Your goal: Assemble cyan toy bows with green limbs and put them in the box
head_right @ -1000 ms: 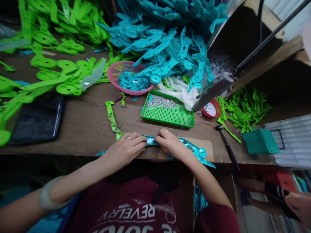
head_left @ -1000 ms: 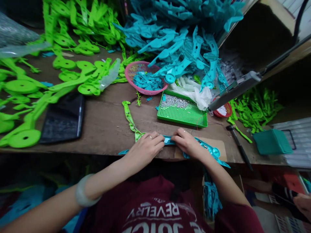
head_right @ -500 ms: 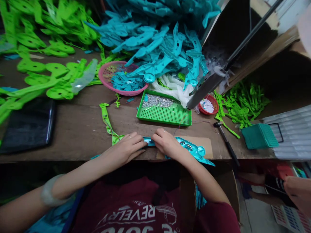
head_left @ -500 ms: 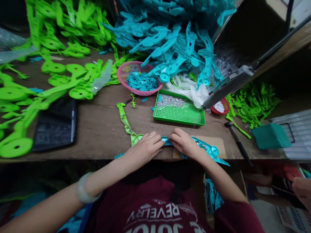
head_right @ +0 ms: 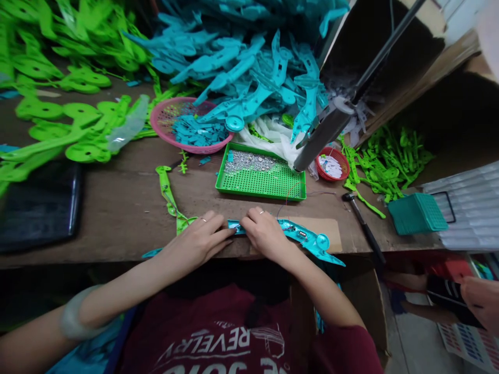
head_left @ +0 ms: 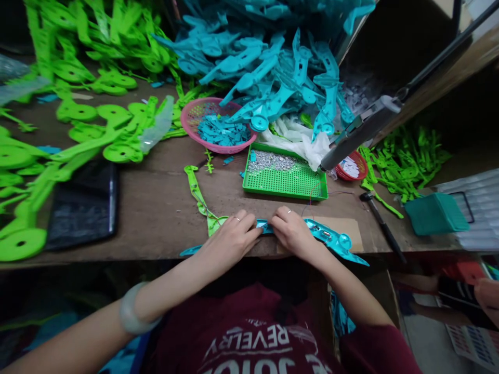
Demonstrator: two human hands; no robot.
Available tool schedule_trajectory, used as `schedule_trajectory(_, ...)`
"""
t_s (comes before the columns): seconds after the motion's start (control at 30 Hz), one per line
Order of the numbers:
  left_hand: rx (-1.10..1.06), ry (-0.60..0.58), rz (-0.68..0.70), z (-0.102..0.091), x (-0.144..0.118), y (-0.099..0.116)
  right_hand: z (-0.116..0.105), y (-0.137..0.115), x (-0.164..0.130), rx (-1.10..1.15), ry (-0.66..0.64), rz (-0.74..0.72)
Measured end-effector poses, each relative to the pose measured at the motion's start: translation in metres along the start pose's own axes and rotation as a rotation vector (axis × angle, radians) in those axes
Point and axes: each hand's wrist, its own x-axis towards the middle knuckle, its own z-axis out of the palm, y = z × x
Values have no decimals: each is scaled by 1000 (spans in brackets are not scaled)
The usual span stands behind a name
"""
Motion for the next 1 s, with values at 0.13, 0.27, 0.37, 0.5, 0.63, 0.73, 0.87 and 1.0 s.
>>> schedule_trajectory(0.13,-30,7,63,-4,3,-1,1,-2,-3,46,50,19)
schedule_trajectory(0.27,-71,-18,79,-5,5,-3,1,-5,-1,77,49,53)
schedule_trajectory(0.37,-80,-10,71,-4,6,-4,0,-5,-2,43,48,34)
schedule_trajectory(0.5,-101,-5,58,-1,5,-5,-3,2,-6,65,42,-38)
schedule_trajectory(0.63,-139,-22,24,-1,3,-6,-4,9,-5,117,-7,-84)
schedule_trajectory(0.73,-132,-36,24,-3,4,-5,-9,2,0,102,-84,-49)
schedule_trajectory(0.87,-47,53,63,-1,12,1,-40,-8,-4,67,-188,-46)
schedule_trajectory(1.0,26,90,122,19,17,-9,-103,35,-26,305,20,-44)
